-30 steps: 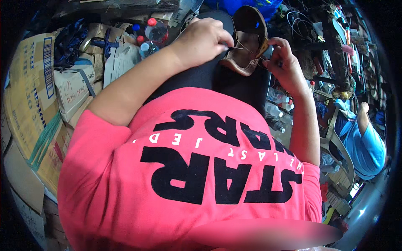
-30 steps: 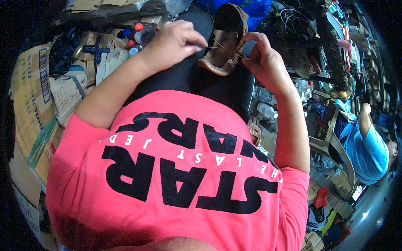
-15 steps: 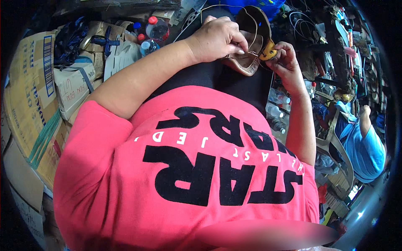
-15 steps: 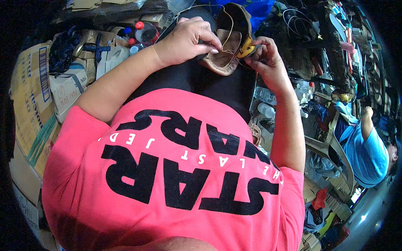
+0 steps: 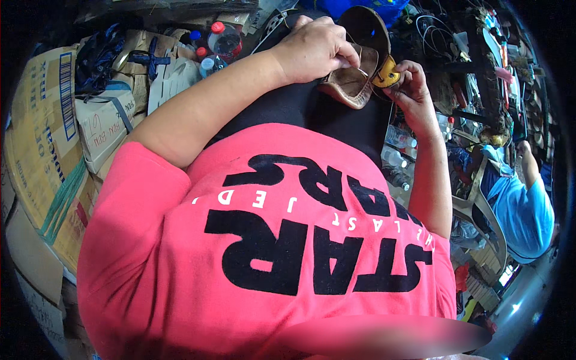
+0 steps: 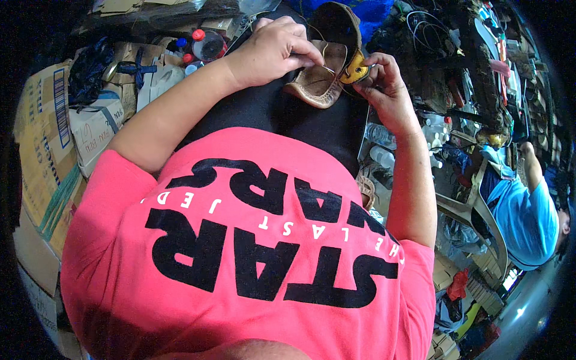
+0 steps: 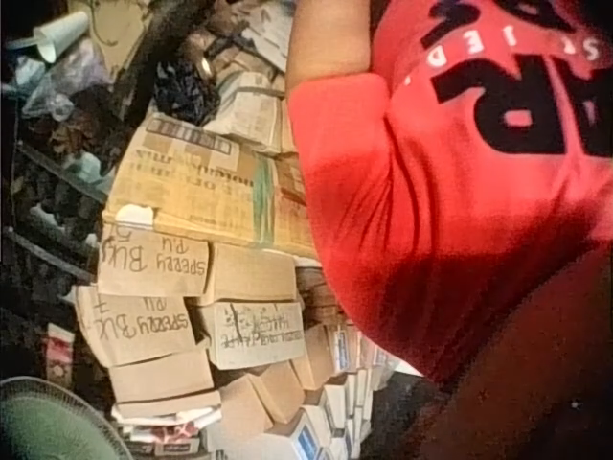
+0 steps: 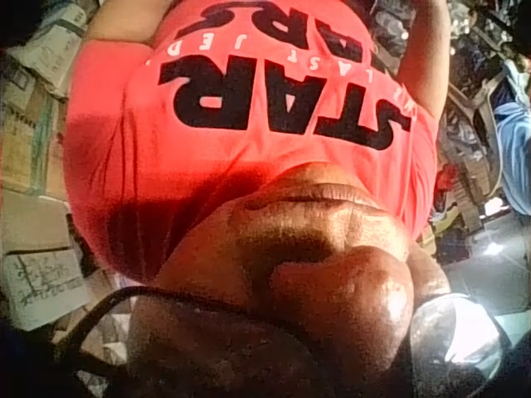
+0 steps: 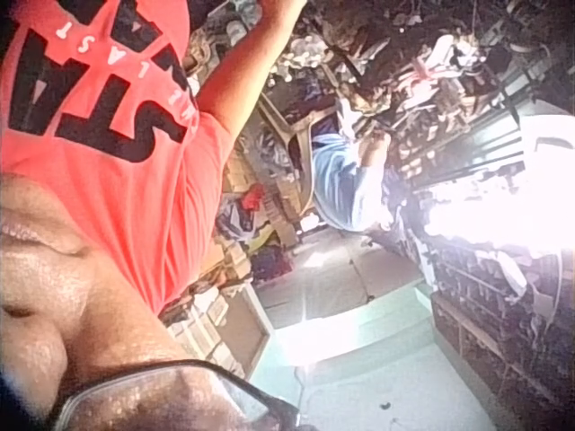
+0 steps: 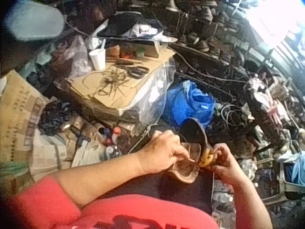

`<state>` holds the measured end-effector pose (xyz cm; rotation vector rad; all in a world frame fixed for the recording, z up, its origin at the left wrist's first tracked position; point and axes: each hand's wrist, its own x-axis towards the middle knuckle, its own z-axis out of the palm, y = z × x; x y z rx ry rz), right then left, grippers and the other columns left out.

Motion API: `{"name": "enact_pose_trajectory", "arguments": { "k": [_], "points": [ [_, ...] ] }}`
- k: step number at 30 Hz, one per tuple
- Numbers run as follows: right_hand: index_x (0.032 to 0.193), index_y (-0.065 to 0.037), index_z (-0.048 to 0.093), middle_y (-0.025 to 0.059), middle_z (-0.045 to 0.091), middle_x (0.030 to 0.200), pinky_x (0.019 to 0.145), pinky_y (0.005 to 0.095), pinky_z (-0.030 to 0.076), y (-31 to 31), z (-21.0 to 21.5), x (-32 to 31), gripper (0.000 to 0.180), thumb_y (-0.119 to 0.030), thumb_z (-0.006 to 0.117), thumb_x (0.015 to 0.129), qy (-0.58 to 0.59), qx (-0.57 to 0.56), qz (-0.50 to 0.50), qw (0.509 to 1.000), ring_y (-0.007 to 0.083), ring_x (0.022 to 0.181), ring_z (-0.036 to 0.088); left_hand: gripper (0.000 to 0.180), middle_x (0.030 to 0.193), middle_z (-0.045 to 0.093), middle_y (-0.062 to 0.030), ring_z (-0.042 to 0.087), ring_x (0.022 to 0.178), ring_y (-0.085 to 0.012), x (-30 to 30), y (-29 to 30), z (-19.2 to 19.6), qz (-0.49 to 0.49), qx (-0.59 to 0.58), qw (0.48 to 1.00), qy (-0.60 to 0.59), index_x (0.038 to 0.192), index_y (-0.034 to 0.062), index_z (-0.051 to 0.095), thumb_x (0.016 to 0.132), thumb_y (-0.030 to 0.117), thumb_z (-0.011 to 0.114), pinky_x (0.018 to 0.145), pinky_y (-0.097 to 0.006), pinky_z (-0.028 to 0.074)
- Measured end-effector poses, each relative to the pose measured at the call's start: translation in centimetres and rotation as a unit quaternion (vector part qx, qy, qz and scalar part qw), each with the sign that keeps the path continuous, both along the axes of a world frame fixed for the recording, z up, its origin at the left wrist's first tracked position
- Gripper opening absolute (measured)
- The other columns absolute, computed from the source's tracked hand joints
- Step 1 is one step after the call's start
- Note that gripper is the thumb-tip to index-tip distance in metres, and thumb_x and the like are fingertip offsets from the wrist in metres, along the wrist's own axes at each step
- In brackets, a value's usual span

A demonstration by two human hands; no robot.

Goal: The recorder is lacing a brown leather shoe with a long lace.

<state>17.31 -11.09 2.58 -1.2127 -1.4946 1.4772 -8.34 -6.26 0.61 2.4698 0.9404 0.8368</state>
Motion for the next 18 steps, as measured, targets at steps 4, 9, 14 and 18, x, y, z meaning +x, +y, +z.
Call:
{"name": "enact_pose_trajectory", "arguments": {
  "k": [4, 9, 14, 18],
  "points": [
    [0.117, -0.012, 0.044, -0.0049, 0.045, 0.083, 0.080, 0.0210, 0.043, 0.09, 0.08, 0.03, 0.045, 0.014, 0.056, 0.082, -0.025, 0.015, -0.003, 1.000, 0.0058, 0.081, 0.047, 0.011, 0.076, 0.055, 0.0031, 0.053, 0.088, -0.0183, 0.43, 0.16, -0.10, 0.001, 0.009, 1.000, 0.024, 0.086, 0.0260, 0.072, 0.078, 0.021, 0.067, 0.082, -0.039, 0.035],
    [0.115, -0.013, 0.046, -0.0057, 0.045, 0.083, 0.082, 0.0209, 0.041, 0.37, -0.14, 0.48, 0.042, 0.013, 0.057, 0.082, -0.036, 0.024, 0.015, 0.999, 0.0048, 0.081, 0.046, 0.012, 0.078, 0.055, 0.0031, 0.053, 0.089, -0.0186, 0.72, 0.18, -0.19, 0.010, -0.003, 0.999, 0.032, 0.087, 0.0268, 0.072, 0.079, 0.020, 0.066, 0.082, -0.040, 0.035],
    [0.114, -0.013, 0.046, -0.0060, 0.045, 0.082, 0.077, 0.0193, 0.040, 0.24, -0.03, 0.08, 0.042, 0.010, 0.059, 0.082, -0.020, 0.016, -0.003, 1.000, 0.0045, 0.079, 0.045, 0.012, 0.080, 0.059, 0.0048, 0.054, 0.092, -0.0179, 0.77, -0.09, 0.10, -0.002, -0.021, 0.999, 0.042, 0.087, 0.0262, 0.073, 0.077, 0.023, 0.067, 0.085, -0.040, 0.033],
    [0.113, -0.012, 0.048, -0.0058, 0.045, 0.080, 0.067, 0.0180, 0.039, -0.14, 0.40, -0.37, 0.039, 0.006, 0.063, 0.082, -0.078, 0.031, -0.019, 0.996, 0.0035, 0.074, 0.044, 0.011, 0.082, 0.061, 0.0053, 0.055, 0.094, -0.0173, 0.77, -0.33, 0.57, -0.006, -0.062, 0.996, 0.060, 0.087, 0.0253, 0.073, 0.077, 0.024, 0.067, 0.087, -0.040, 0.032]
  ]
}}
